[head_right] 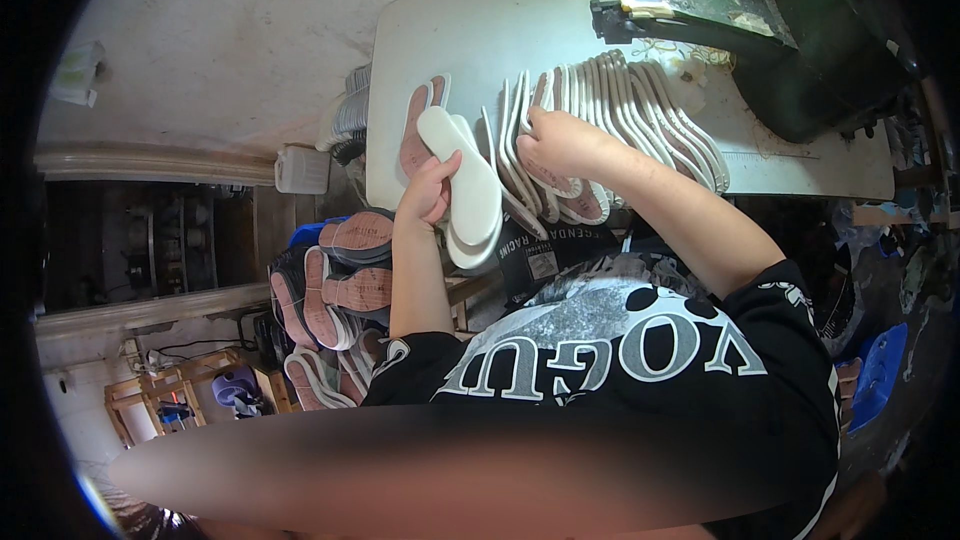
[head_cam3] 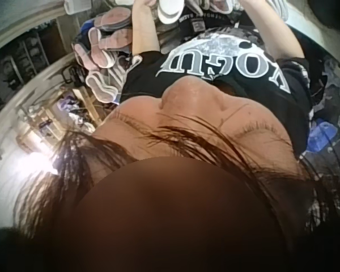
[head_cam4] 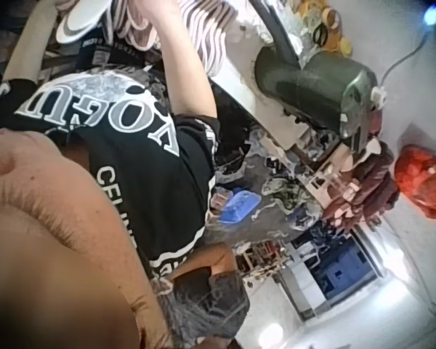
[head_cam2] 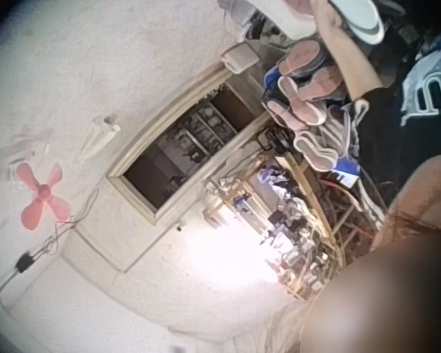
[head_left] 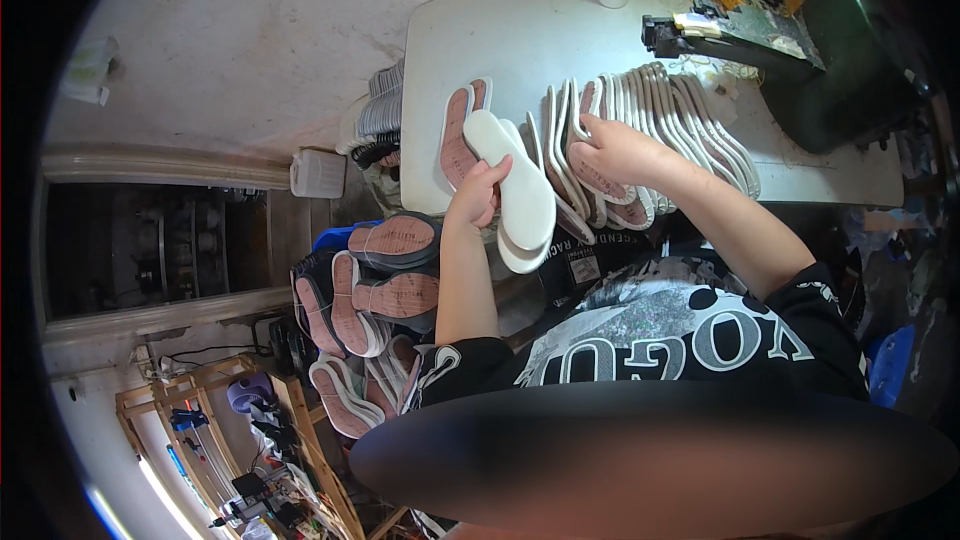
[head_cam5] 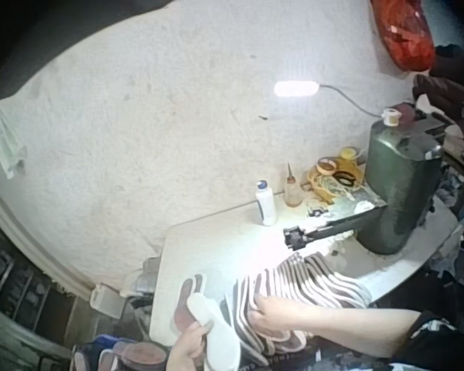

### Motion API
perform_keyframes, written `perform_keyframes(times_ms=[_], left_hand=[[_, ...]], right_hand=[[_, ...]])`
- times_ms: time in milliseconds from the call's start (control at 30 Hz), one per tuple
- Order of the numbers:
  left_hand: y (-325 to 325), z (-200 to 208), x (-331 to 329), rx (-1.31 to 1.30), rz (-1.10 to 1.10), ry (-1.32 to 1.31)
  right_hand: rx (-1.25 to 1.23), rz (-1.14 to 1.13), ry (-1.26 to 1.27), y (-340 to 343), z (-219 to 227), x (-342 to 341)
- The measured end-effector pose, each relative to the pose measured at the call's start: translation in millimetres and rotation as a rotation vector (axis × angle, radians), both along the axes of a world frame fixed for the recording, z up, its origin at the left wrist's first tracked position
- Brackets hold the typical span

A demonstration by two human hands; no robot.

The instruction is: Applying glue and attaching white lining to shoe insoles or uppers.

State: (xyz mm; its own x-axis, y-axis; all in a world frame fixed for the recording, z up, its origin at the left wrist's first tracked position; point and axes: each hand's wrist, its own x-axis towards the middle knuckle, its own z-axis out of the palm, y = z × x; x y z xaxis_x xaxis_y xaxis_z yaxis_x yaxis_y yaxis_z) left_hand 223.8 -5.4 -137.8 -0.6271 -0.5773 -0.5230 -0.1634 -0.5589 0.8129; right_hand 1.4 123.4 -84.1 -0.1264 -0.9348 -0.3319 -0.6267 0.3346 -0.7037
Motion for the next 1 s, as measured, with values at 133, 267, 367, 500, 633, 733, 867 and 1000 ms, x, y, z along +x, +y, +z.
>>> perform_keyframes(times_ms=[133, 267, 367, 500, 633, 733, 867, 1000], left_hand=[[-22, -5, 4, 0.082, -0.066, 0.096], [-38, 11, 0, -0.435, -0.281, -0.393], [-35, 14, -16, -0.805, -0.436, -0.599], [-13, 18, -42, -1.076, -0.295, -0.598], [-7, 23, -65, -0.911, -0.149, -0.668], [-10, 9, -64, -0.954, -0.265, -0.607], [-4, 20, -72, -0.991, -0.383, -0.731], [-9, 22, -66, -1.051, -0.358, -0.809]], right_hand=[[0.051, -0.048, -0.06, 2, 2, 0], [0.005, -0.084, -0.13, 3, -7, -4], [0.025, -0.089, -0.186, -1, -8, 0], [0.055, -0.05, -0.22, -8, 3, 10], [0.042, 0.004, -0.051, -16, 0, -3], [0.074, 0.005, -0.103, -16, 9, -3], [0.048, 0.025, -0.125, -9, 5, -3], [-0.027, 0.007, -0.028, -1, 0, -3]])
